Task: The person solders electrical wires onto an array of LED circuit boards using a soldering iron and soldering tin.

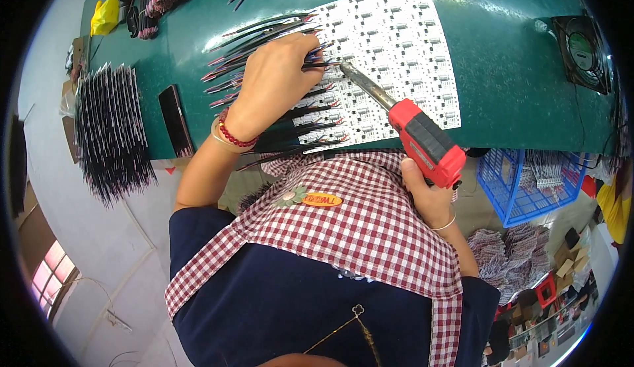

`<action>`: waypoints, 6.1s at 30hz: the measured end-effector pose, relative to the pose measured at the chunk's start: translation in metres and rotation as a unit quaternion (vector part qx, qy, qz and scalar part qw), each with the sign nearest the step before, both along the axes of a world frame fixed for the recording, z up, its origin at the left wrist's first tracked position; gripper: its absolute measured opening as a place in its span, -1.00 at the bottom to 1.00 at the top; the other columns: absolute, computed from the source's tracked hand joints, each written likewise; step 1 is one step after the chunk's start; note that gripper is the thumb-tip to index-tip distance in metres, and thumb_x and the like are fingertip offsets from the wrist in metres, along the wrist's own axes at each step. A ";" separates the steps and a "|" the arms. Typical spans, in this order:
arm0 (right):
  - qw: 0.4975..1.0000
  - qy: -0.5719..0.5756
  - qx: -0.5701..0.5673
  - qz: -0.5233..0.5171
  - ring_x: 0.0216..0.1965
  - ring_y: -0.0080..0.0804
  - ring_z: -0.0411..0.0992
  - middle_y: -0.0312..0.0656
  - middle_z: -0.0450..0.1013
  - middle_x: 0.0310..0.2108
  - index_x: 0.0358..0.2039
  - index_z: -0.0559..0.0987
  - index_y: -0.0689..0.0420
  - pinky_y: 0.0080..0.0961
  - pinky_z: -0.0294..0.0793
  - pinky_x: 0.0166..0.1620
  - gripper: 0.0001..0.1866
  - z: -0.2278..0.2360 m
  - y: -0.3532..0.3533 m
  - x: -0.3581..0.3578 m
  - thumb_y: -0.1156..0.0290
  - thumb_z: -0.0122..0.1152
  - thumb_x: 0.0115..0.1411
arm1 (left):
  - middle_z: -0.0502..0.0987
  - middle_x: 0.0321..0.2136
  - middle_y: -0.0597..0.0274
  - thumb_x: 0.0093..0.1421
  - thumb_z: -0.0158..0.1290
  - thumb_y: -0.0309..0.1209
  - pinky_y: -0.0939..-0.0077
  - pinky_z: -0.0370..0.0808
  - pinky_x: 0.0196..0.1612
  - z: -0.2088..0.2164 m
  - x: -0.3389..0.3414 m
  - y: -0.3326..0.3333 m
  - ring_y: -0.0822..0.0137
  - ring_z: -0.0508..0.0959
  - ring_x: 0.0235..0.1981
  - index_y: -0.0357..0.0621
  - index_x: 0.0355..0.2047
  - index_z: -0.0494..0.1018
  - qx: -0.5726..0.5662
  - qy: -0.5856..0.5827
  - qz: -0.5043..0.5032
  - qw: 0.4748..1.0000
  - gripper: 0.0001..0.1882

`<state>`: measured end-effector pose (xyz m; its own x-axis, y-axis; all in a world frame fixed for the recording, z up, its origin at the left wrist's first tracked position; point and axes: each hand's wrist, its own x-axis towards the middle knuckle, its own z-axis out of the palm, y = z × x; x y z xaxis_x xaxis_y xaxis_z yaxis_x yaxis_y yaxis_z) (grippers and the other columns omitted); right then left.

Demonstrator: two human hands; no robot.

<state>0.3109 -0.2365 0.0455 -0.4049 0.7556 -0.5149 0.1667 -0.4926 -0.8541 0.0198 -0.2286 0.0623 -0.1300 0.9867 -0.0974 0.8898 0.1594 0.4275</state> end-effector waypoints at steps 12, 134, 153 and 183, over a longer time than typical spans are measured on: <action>1.000 -0.003 0.028 -0.001 -0.59 -0.66 0.32 -0.36 0.41 -0.57 -0.40 0.53 0.22 -0.66 0.30 -0.50 -0.89 0.002 0.001 0.000 0.45 0.17 0.18 | 0.50 -0.48 0.03 -0.08 0.11 -0.46 0.20 0.43 -0.35 0.000 0.000 0.000 -0.02 0.51 -0.41 -0.25 -0.47 0.44 0.010 -0.003 0.009 1.000 -0.85; 0.989 0.137 0.053 0.031 -0.63 -0.55 0.22 -0.25 0.31 -0.61 0.02 0.32 0.32 -0.57 0.25 -0.52 -0.60 -0.009 -0.010 0.049 0.37 0.06 0.23 | 0.46 -0.56 0.06 0.08 0.16 -0.42 0.44 0.37 -0.45 0.015 0.035 -0.039 0.20 0.43 -0.58 -0.26 -0.40 0.30 0.023 -0.190 0.139 0.972 -0.75; 0.998 0.057 0.011 0.018 -0.44 -0.56 0.39 -0.25 0.44 -0.44 -0.20 0.48 0.27 -0.58 0.38 -0.35 -0.78 -0.015 -0.014 0.049 0.51 0.19 0.14 | 0.55 -0.63 0.12 -0.01 0.16 -0.36 0.37 0.44 -0.50 0.003 0.041 -0.039 0.17 0.57 -0.59 -0.19 -0.45 0.51 -0.024 -0.051 0.126 0.990 -0.83; 0.997 0.033 0.043 0.047 -0.33 -0.52 0.43 -0.25 0.49 -0.34 -0.22 0.54 0.27 -0.52 0.43 -0.24 -0.81 -0.010 -0.014 0.053 0.51 0.20 0.15 | 0.48 -0.68 -0.01 0.00 0.07 -0.39 0.16 0.42 -0.50 0.007 0.035 -0.027 -0.02 0.51 -0.59 -0.23 -0.54 0.43 -0.023 -0.003 0.046 0.999 -0.85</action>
